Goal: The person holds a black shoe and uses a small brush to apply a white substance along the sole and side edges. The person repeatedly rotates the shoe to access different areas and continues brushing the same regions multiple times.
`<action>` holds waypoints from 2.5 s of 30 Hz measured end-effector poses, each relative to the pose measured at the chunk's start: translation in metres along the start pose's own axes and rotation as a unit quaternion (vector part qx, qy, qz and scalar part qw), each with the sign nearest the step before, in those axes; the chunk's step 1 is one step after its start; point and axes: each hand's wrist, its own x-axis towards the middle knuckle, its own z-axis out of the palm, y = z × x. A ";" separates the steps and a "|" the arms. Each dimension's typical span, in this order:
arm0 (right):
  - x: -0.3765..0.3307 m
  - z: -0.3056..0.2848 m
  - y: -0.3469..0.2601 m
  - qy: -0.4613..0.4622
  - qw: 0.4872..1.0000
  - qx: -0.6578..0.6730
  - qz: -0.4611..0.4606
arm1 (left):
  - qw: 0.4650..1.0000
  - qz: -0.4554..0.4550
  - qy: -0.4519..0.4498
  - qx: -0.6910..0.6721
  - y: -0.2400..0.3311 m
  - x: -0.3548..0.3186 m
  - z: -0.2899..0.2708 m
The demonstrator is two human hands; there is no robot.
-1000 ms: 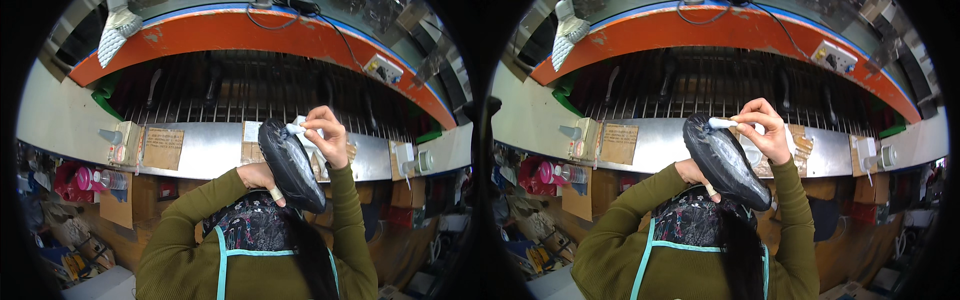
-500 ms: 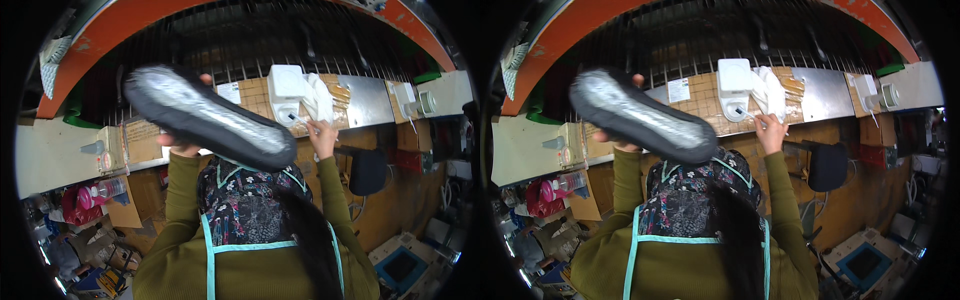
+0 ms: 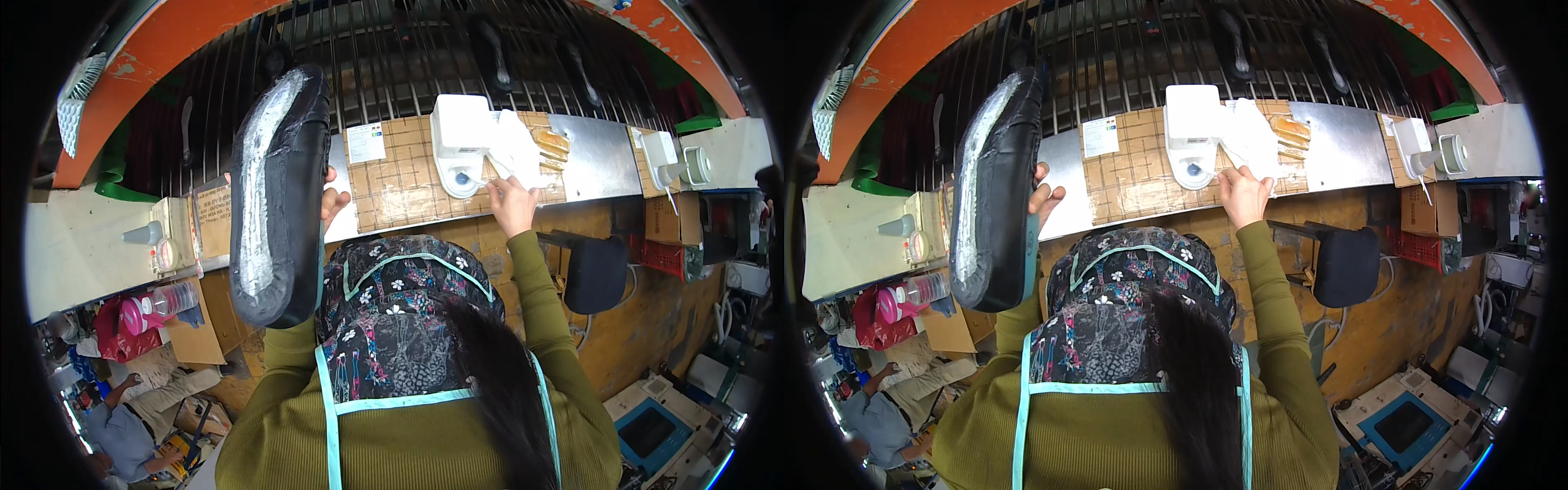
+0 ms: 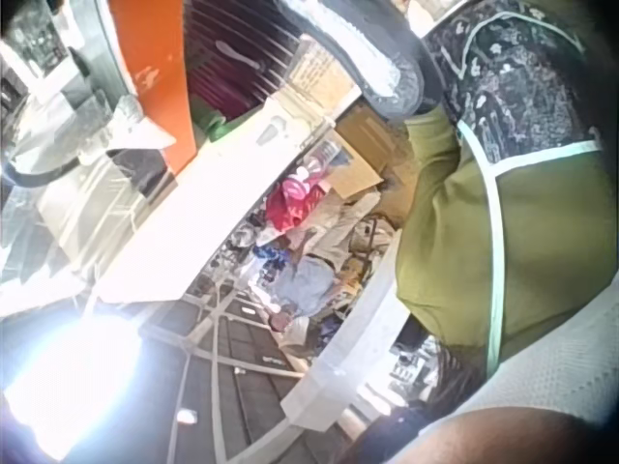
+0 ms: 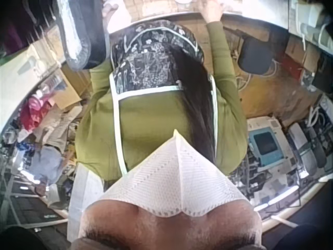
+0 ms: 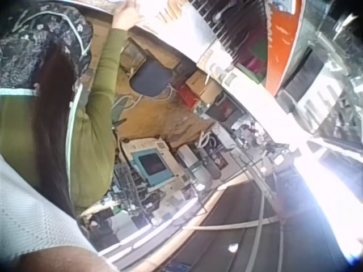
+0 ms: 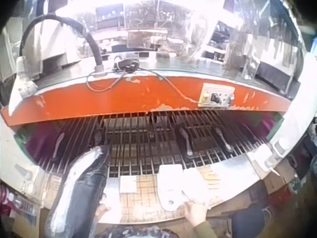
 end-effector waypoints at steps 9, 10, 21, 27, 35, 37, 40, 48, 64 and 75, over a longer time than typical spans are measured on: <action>0.002 -0.003 0.024 -0.251 0.747 0.535 0.305 | 0.989 -0.011 0.079 -0.121 0.020 0.023 0.061; 0.007 -0.013 0.008 -0.209 0.755 0.563 0.261 | 0.991 -0.014 0.085 -0.101 0.016 0.026 0.062; 0.048 -0.152 -0.160 0.143 0.871 0.447 -0.147 | 0.995 0.067 -0.069 -0.035 0.032 0.048 0.114; 0.059 -0.146 -0.180 0.129 0.854 0.488 -0.127 | 0.994 0.087 -0.063 -0.001 0.037 0.036 0.116; 0.090 -0.151 -0.193 0.156 0.861 0.460 -0.151 | 0.988 0.131 -0.029 0.082 0.039 0.027 0.111; 0.099 -0.152 -0.196 0.169 0.864 0.448 -0.156 | 0.987 0.130 -0.036 0.085 0.043 0.024 0.111; 0.110 -0.155 -0.199 0.181 0.866 0.440 -0.156 | 0.985 0.135 -0.040 0.100 0.046 0.023 0.109; 0.127 -0.159 -0.188 0.157 0.863 0.426 -0.221 | 0.988 0.116 -0.079 0.060 0.043 0.027 0.100; 0.117 -0.154 -0.165 0.104 0.872 0.393 -0.272 | 0.995 0.046 -0.082 0.047 0.064 0.039 0.111; 0.111 -0.160 -0.157 0.083 0.881 0.367 -0.288 | 0.995 0.003 -0.102 0.019 0.069 0.042 0.113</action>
